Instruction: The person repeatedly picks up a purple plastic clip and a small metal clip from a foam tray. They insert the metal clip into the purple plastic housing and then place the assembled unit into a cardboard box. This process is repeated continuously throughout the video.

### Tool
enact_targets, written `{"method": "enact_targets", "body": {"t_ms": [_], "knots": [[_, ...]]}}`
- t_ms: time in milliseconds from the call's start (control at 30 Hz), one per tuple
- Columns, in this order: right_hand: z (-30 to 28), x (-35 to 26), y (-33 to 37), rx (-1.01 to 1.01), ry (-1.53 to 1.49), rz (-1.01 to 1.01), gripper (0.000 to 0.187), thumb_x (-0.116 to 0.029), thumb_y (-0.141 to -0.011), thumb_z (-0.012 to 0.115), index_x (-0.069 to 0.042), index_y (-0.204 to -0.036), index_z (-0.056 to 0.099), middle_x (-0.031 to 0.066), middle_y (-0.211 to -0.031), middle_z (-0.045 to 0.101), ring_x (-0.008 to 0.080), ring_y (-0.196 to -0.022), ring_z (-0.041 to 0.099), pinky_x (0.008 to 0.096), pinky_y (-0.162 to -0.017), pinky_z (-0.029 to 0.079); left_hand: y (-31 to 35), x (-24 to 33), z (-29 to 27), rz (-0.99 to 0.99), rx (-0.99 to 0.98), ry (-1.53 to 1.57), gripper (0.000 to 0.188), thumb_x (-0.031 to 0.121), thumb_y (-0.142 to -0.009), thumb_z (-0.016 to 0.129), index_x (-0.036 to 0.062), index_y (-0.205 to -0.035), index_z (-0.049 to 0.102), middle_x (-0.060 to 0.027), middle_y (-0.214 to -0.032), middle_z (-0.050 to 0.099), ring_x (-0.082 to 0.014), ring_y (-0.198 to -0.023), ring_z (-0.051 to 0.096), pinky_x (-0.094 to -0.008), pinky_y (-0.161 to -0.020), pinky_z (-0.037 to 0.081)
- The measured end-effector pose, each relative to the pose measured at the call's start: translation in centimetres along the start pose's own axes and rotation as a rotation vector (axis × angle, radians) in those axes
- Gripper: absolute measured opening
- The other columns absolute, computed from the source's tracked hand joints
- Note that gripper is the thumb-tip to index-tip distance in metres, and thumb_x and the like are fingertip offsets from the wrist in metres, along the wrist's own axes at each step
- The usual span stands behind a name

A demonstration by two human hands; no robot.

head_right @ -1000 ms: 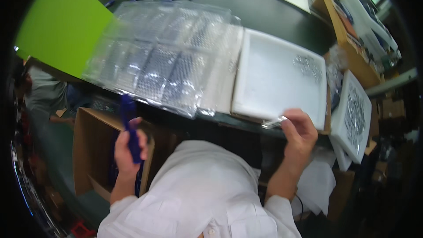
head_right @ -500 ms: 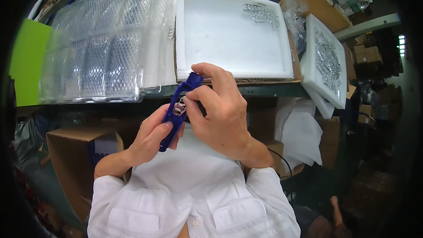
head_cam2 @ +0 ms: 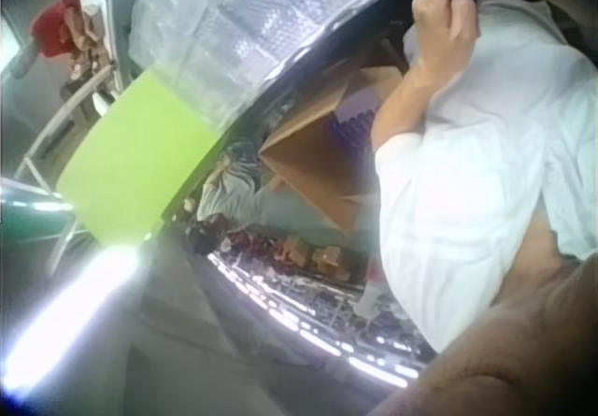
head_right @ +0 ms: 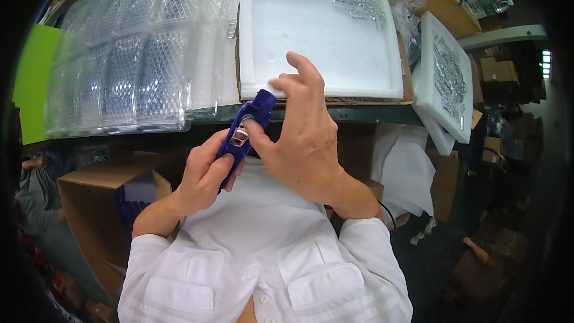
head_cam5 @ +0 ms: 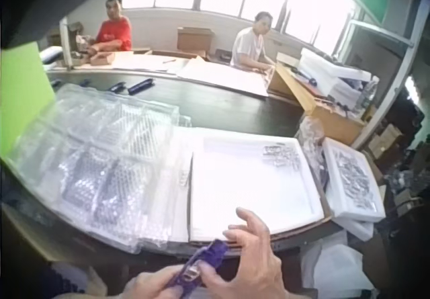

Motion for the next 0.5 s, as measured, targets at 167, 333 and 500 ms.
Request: {"method": "enact_targets", "body": {"t_ms": [167, 333, 500], "knots": [[1.5, 2.3, 0.5, -0.139, -0.293, 0.275, 0.039, -0.004, -0.081, 0.080, -0.002, -0.116, 0.061, 0.0109, -0.103, 0.072, 0.0215, -0.098, 0.072, 0.0334, -0.086, 0.057, -0.9, 0.0, -0.1, 0.006, -0.010, -0.079, 0.029, 0.010, -0.107, 0.048, -0.0051, -0.129, 0.059, -0.0051, -0.080, 0.064, -0.0094, -0.063, 0.061, -0.0267, -0.058, 0.051], [2.3, 2.3, 1.2, -0.100, -0.325, 0.301, 0.036, -0.002, -0.080, 0.079, -0.002, -0.112, 0.061, 0.0063, -0.097, 0.069, 0.0158, -0.090, 0.069, 0.0305, -0.085, 0.055, -1.6, -0.2, -0.2, -0.073, 0.098, -0.087, 0.023, 0.015, -0.107, 0.055, -0.0033, -0.112, 0.067, -0.0037, -0.073, 0.064, -0.0100, -0.063, 0.065, -0.0271, -0.057, 0.053], [2.4, 1.8, 1.4, -0.100, -0.184, 0.215, 0.036, -0.007, -0.083, 0.077, -0.002, -0.112, 0.056, 0.0133, -0.086, 0.068, 0.0300, -0.076, 0.071, 0.0401, -0.072, 0.056, -1.8, -0.9, 0.1, -0.110, 0.139, -0.083, 0.025, 0.019, -0.108, 0.058, -0.0024, -0.106, 0.070, -0.0040, -0.067, 0.064, -0.0096, -0.058, 0.063, -0.0267, -0.054, 0.052]]}}
Point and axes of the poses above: each hand's wrist, its own y-axis away from the middle knuckle, its own z-axis out of the palm, x = y × z, the point moved 3 cm from there along -y, towards the middle knuckle
